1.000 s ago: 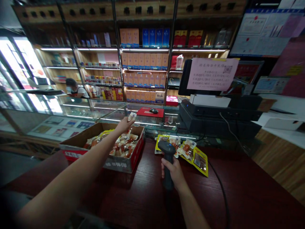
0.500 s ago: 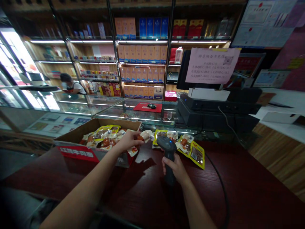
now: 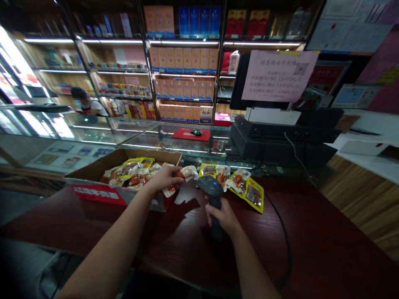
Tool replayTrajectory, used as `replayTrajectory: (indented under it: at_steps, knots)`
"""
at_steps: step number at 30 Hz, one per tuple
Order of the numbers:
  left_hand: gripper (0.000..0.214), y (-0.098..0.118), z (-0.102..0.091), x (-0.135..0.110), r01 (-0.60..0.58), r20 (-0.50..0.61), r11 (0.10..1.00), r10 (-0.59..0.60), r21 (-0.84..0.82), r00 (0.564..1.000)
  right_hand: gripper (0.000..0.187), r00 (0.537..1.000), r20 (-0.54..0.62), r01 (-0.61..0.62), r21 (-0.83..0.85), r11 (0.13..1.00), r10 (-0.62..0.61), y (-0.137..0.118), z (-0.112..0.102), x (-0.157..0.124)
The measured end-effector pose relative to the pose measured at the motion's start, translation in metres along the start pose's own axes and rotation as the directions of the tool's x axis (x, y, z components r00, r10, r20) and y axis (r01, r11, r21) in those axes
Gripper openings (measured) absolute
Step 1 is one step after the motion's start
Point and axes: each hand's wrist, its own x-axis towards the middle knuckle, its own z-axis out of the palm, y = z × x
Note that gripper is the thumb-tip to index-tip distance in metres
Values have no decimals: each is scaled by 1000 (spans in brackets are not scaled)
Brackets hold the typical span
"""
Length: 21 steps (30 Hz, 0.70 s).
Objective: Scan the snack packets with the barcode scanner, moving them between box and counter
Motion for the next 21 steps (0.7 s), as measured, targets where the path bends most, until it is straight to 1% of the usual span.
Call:
replayTrajectory:
  at_steps: [3, 8, 16, 21]
  knots:
    - [33, 1, 0, 0, 2, -14, 999, -2, 49, 1000, 33, 1000, 8, -17, 5, 1000, 17, -1, 2, -1]
    - [25, 5, -1, -3, -26, -21, 987, 30, 159, 999, 30, 999, 19, -28, -8, 1000, 28, -2, 4, -2]
    - [33, 2, 0, 0, -19, -25, 987, 23, 157, 999, 30, 999, 26, -27, 55, 998, 26, 5, 2, -2]
    - [30, 3, 2, 0, -8, -12, 983, 10, 185, 1000, 33, 999, 33, 1, 77, 997, -4, 3, 0, -2]
